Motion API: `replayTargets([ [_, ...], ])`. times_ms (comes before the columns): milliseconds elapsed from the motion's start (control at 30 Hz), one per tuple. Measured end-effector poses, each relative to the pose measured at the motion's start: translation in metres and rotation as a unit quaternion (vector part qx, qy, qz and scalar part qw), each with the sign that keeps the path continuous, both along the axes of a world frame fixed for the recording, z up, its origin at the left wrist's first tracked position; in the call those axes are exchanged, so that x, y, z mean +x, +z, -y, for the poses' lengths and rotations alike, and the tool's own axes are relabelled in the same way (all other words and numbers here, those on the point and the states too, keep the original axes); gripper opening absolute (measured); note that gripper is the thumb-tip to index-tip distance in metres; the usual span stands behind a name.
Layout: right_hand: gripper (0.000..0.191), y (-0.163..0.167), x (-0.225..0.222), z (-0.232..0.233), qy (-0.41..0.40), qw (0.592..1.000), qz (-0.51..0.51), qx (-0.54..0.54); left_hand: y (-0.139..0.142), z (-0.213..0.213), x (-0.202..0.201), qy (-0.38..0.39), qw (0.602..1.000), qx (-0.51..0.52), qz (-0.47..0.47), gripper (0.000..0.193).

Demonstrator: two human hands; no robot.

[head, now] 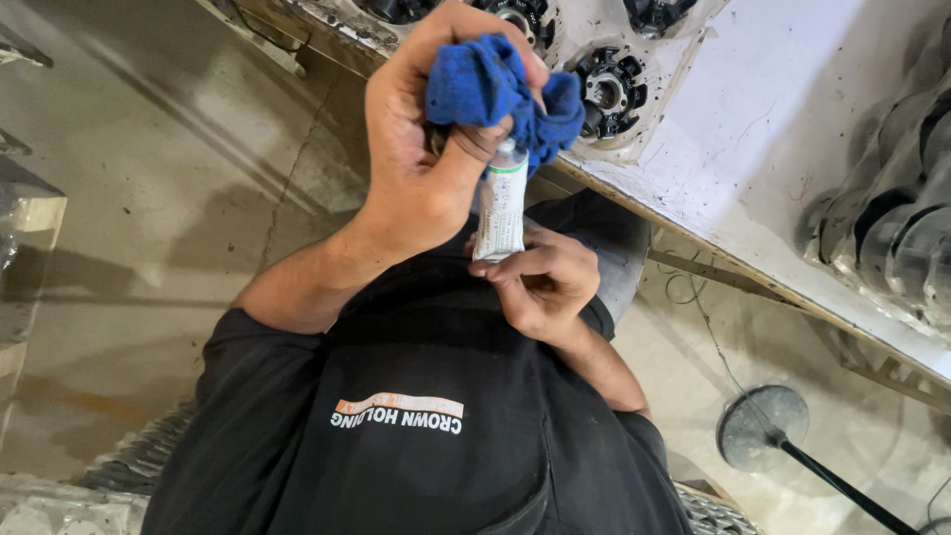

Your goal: The person sits at a workbench with trays of black rotor-like components. They pick up components from the trays, apply adhesive from a tube onto each part by hand, wipe the tube with a blue cloth, and place the treated parts back into the trays.

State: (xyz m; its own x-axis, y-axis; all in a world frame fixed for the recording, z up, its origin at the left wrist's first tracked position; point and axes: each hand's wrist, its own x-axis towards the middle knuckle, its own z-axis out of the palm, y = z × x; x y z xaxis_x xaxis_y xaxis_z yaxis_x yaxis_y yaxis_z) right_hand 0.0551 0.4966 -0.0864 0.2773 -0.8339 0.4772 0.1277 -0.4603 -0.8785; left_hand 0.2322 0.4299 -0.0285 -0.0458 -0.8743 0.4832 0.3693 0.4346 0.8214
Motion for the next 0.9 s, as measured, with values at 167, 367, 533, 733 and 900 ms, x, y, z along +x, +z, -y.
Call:
replayTargets([
  [167, 0.004, -0.007, -0.011, -0.002, 0.005, 0.998, -0.052, -0.029, -0.002, 0.002, 0.004, 0.010, 1.000, 0.012, 0.001, 0.021],
  [367, 0.016, -0.032, -0.005, -0.018, -0.007, 0.987, 0.133, 0.094, -0.003, -0.004, 0.001, 0.013, 1.000, 0.003, 0.015, 0.020],
  [533, 0.017, -0.032, -0.005, -0.019, -0.002, 0.986, 0.128, 0.105, -0.003, -0.005, 0.001, 0.025, 0.999, 0.007, 0.026, 0.022],
  [733, 0.008, -0.002, -0.023, 0.017, 0.052, 0.968, -0.111, -0.218, -0.015, -0.002, 0.000, -0.030, 0.998, 0.040, -0.040, 0.025],
  [900, 0.021, 0.024, -0.029, 0.034, 0.085, 0.913, -0.184, -0.355, -0.029, -0.006, -0.005, -0.075, 0.988, 0.094, -0.091, 0.017],
])
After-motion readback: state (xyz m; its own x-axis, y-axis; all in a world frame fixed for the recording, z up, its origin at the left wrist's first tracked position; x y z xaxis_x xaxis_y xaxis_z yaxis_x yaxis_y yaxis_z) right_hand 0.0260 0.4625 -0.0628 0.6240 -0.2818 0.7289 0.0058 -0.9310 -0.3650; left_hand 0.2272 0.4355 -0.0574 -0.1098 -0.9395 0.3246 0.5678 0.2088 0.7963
